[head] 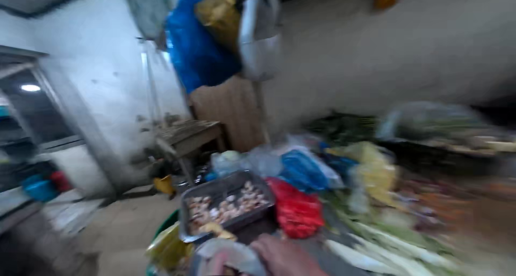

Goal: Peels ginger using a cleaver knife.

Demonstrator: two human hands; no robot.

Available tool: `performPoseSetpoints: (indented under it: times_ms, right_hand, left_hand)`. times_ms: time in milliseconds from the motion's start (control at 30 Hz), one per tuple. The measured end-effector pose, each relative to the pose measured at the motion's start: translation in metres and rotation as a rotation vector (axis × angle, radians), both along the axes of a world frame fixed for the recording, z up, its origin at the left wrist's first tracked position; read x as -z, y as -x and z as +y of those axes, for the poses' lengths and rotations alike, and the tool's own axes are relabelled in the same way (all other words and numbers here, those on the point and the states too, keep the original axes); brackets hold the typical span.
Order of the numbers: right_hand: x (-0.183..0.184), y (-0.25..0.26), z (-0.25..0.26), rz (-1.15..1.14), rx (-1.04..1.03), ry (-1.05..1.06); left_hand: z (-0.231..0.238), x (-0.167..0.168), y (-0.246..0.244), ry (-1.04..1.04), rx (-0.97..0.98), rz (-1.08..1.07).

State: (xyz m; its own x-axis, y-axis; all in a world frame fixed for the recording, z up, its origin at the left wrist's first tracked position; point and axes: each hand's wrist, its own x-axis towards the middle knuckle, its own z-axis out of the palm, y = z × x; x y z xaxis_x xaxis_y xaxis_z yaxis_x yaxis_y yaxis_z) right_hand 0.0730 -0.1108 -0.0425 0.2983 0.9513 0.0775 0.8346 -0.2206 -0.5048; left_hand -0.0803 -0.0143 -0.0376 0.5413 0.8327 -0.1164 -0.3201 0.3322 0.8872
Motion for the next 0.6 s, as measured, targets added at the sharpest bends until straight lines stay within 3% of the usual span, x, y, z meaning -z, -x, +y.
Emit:
performPoseSetpoints:
  times_ms: [100,200,400,500,600]
  right_hand:
    - [0.003,-0.023,0.006,0.037,0.184,0.097]
    - [0.002,-0.047,0.01,0.056,0.236,0.025]
    - [-0.006,-0.017,-0.002,-0.075,0.035,-0.457]
    - [0.006,-0.003,0.003,-0.168,-0.19,-0.656]
    - [0.013,0.012,0.008,-0.215,-0.341,-0.45]
  left_hand:
    - [-0.016,-0.015,-0.001,0.06,-0.051,0.01]
    - [-0.012,-0.02,-0.002,0.088,-0.063,-0.027]
    - [0.004,-0.012,0.004,0.076,-0.103,-0.028]
    - [0.011,-0.006,0.007,0.101,-0.123,-0.008]
    - [0.015,-0.002,0.011,0.129,-0.13,-0.005]
